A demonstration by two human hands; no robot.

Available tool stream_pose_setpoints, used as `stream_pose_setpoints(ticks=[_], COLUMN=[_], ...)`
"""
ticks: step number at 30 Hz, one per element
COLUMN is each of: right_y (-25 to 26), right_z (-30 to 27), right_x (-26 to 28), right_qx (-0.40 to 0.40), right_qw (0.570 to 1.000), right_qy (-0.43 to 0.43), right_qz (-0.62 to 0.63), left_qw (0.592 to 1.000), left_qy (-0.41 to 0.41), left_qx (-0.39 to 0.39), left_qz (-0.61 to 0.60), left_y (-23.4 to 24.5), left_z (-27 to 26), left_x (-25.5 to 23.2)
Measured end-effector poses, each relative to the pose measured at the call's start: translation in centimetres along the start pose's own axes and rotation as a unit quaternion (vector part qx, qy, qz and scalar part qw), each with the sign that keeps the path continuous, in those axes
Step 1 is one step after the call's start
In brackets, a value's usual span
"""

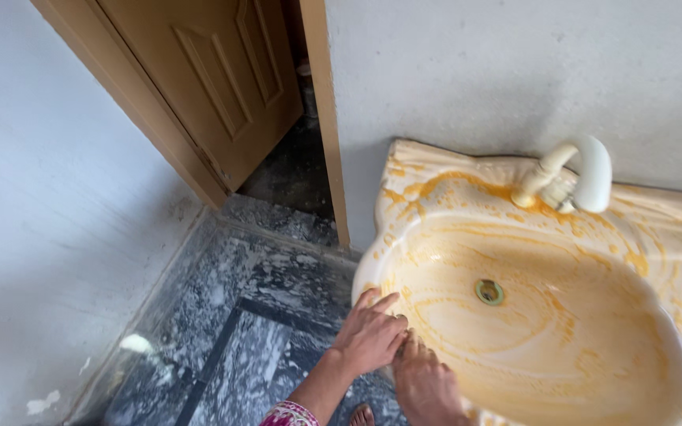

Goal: The person scrubs a heavily stained bathroom sink with a dark cloth, repeatedly wiping the basin, faucet, and surrounding surfaces. The person moves the cloth around the sink to remove orange discoloration.

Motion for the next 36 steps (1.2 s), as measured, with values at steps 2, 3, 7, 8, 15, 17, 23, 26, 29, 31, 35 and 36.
stream_pose_setpoints(ticks=[2,3,7,8,15,17,23,26,29,31,35,36], right_y=[0.4,1.0,3.6,4.3,6.1,4.6,-3.2,-6.2,-6.8,-7.2,-3.0,-2.0], right_z=[2.2,3.5,8.1,9.3,12.9,11.7,8.9,7.7,8.1,9.0,10.1,11.0], right_x=[2.4,3.6,6.2,6.8,7.0,6.7,3.9,2.4,1.9,1.3,2.9,2.9], right_qx=[-0.013,-0.038,-0.071,-0.073,-0.155,-0.190,-0.192,-0.241,-0.338,-0.316,-0.323,-0.284], right_qw=[0.997,0.994,0.979,0.978,0.961,0.955,0.970,0.963,0.933,0.937,0.926,0.943], right_qy=[-0.031,-0.034,-0.069,-0.074,-0.064,-0.025,0.046,0.071,0.085,0.083,0.152,0.118], right_qz=[0.063,0.092,0.176,0.179,0.222,0.226,0.140,0.098,0.085,0.122,0.125,0.126], left_qw=[0.999,0.998,0.990,0.986,0.969,0.957,0.953,0.950,0.954,0.956,0.949,0.960], left_qy=[-0.002,0.008,0.032,0.033,0.078,0.102,0.094,0.064,0.103,0.076,0.099,0.124], left_qx=[-0.027,-0.043,-0.132,-0.161,-0.201,-0.227,-0.210,-0.241,-0.210,-0.245,-0.295,-0.244], left_qz=[-0.027,-0.034,-0.039,-0.035,-0.119,-0.148,-0.199,-0.186,-0.189,-0.146,-0.055,-0.065], left_y=[1.1,1.7,3.7,4.1,2.3,1.6,-1.1,-1.3,-2.0,-1.4,-0.1,-0.8], left_z=[0.0,0.6,3.1,3.9,7.0,5.1,-0.9,-2.7,-2.4,-2.1,-0.7,0.6], left_x=[2.9,4.3,8.8,9.7,14.0,13.8,11.4,10.3,11.3,10.7,11.0,11.8])
Point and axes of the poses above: each hand's wrist, its own z-axis towards the middle knuckle, its own y-axis out of the back of the hand, x = y × z, the point moved 9 cm from there along z, towards the middle knuckle, and after that the axes turned 4 degrees about -y, right-handed, at the moved point
